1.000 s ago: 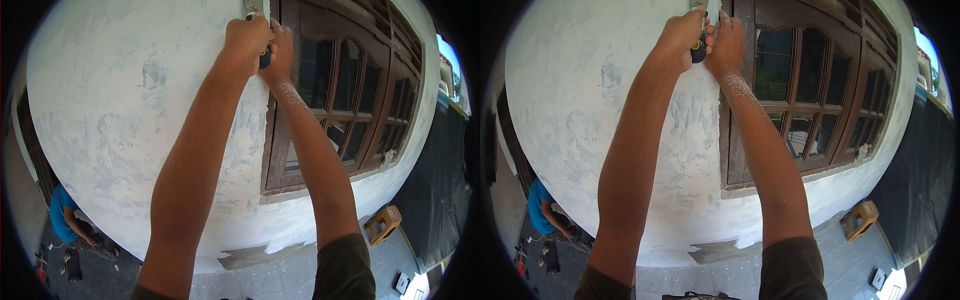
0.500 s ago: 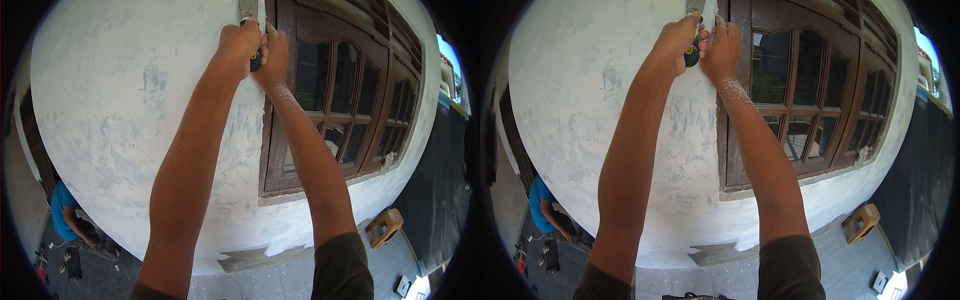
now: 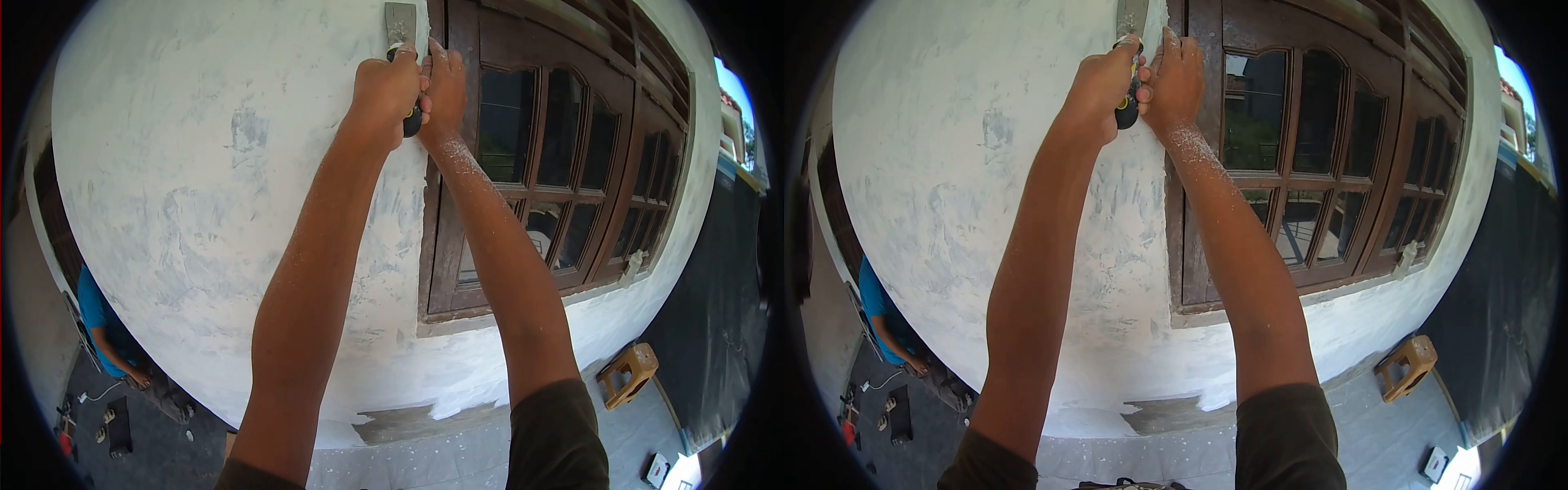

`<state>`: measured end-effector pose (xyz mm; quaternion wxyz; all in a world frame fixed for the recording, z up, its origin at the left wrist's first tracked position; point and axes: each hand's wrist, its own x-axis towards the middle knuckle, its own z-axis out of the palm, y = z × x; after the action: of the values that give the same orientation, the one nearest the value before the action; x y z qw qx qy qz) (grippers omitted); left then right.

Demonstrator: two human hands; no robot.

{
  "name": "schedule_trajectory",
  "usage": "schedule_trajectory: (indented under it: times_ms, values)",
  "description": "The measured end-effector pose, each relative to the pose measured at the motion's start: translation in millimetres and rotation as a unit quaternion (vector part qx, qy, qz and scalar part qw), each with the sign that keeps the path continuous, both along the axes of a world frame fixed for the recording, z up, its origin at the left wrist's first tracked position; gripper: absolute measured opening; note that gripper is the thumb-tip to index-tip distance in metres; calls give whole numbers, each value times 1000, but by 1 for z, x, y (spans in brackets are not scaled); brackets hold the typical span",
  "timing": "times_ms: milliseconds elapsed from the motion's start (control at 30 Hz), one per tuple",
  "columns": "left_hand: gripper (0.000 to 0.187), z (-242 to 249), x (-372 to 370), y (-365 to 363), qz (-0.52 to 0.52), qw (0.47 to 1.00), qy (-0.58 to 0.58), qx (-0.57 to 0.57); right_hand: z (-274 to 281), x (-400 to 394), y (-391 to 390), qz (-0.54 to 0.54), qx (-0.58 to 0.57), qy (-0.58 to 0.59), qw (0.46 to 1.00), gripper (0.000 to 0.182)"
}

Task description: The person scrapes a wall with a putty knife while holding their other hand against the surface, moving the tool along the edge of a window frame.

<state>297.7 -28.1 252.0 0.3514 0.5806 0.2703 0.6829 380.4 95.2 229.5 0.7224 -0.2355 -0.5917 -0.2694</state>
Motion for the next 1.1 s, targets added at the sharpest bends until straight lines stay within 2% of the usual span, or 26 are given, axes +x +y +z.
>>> schedule_trajectory:
  times_ms: [133,200,300,333,400,500,533,600,667,733,800,900,967,1033,1067,1100]
  values:
    - [30,17,-4,9,13,1000,16,-11,-2,-2,3,4,23,-6,1000,52]
    - [28,43,0,8,7,1000,2,6,4,-4,7,20,-1,12,1000,63]
    - [27,39,1,9,22,1000,6,12,3,-3,7,8,15,11,1000,60]
    - [26,29,0,11,-11,1000,-12,24,2,-2,4,6,15,11,1000,60]
    - [26,13,-3,8,-12,1000,0,15,-2,0,-2,23,17,-5,1000,46]
    - [27,19,-3,2,-18,1000,8,-5,-2,-2,-4,17,19,0,1000,43]
    - [27,29,-3,3,-13,1000,12,1,-1,-4,0,18,18,-1,1000,43]
    - [28,52,-5,14,-9,999,22,31,5,-5,5,16,10,21,1000,57]
    - [26,56,-8,26,-2,999,16,51,5,-5,7,11,15,23,1000,55]
    - [26,46,-9,19,6,998,9,69,2,-5,3,9,17,25,1000,53]
    - [29,23,-5,4,-20,1000,8,10,-1,-3,-2,6,34,3,999,37]
    - [30,14,-10,11,-27,999,25,9,-1,-2,0,22,33,6,999,39]
    - [30,30,-8,14,-4,1000,22,11,1,-3,4,15,37,11,999,42]
    - [33,58,-8,29,-4,998,7,64,2,-3,6,9,43,17,999,46]
    - [34,71,-7,52,12,998,33,45,3,-2,6,10,25,15,1000,45]
    - [34,68,-5,45,12,998,33,46,4,-2,5,12,6,13,1000,45]
